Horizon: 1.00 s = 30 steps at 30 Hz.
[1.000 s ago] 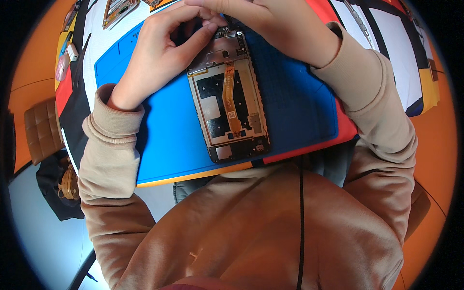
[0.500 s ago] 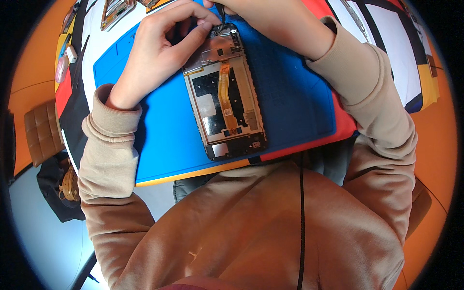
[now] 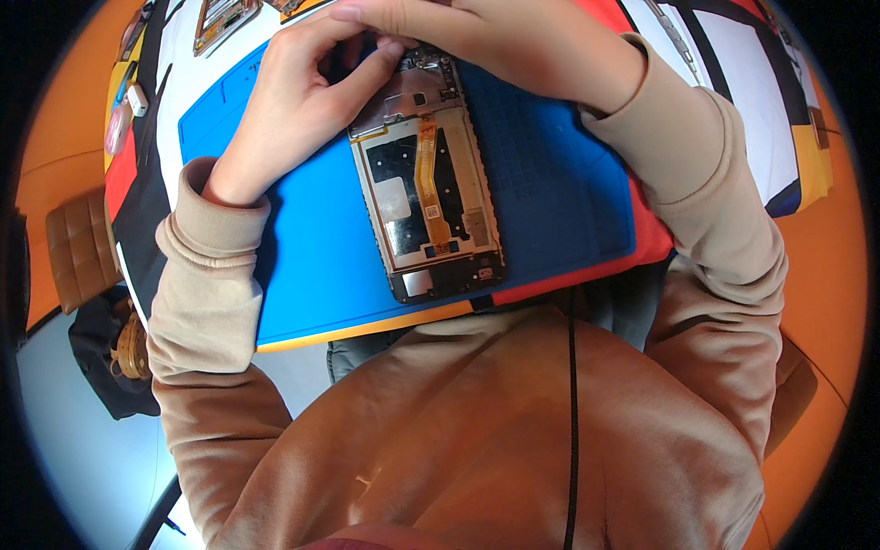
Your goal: The person uses a screwdriver and tweezers to remove screws and small components from a disassembled mobile phone placed on a blue mat. The person repeatedly adjusts the phone's position and manipulates internal parts with precision tools.
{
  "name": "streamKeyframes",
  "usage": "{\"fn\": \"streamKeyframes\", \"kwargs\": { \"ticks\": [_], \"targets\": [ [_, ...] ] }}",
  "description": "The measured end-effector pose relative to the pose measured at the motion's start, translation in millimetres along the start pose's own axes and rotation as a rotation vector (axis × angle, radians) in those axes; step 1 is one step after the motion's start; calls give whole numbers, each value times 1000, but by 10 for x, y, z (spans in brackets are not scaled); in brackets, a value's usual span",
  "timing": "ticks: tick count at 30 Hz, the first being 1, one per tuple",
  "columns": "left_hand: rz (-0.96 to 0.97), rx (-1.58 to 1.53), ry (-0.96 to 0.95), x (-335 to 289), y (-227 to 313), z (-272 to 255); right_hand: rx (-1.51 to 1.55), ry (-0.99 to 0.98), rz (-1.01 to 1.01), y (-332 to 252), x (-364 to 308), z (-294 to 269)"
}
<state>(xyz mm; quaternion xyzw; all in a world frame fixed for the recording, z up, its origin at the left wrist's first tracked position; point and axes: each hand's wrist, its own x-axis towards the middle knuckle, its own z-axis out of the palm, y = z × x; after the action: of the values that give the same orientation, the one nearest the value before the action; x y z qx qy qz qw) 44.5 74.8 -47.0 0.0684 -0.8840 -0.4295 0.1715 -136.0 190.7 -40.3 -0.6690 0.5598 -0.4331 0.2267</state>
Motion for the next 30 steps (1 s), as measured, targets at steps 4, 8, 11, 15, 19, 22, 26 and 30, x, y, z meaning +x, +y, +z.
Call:
{"fn": "streamKeyframes", "kwargs": {
  "ticks": [4,8,11,15,19,22,26,30],
  "targets": [
    [46,-21,15,35,-11,4,-115,-46,-142,-29,-41,-34],
    [-14,-15,-21,44,-61,-1,26,1,-64,37,-31,21],
    [-3,18,-29,42,-71,-8,242,58,39,73,-18,51],
    [-8,34,-25,41,-57,-7,18,19,30,51,-58,-8],
    [11,5,3,50,-29,0,108,68,-35,79,-46,53],
    [-95,4,-69,48,-3,-28,205,118,-28,117,-16,109],
    [39,46,-6,22,-3,-17,66,70,-7,93,-43,50],
    [18,12,4,46,-58,6,56,48,-25,55,-52,29]
  ]
}}
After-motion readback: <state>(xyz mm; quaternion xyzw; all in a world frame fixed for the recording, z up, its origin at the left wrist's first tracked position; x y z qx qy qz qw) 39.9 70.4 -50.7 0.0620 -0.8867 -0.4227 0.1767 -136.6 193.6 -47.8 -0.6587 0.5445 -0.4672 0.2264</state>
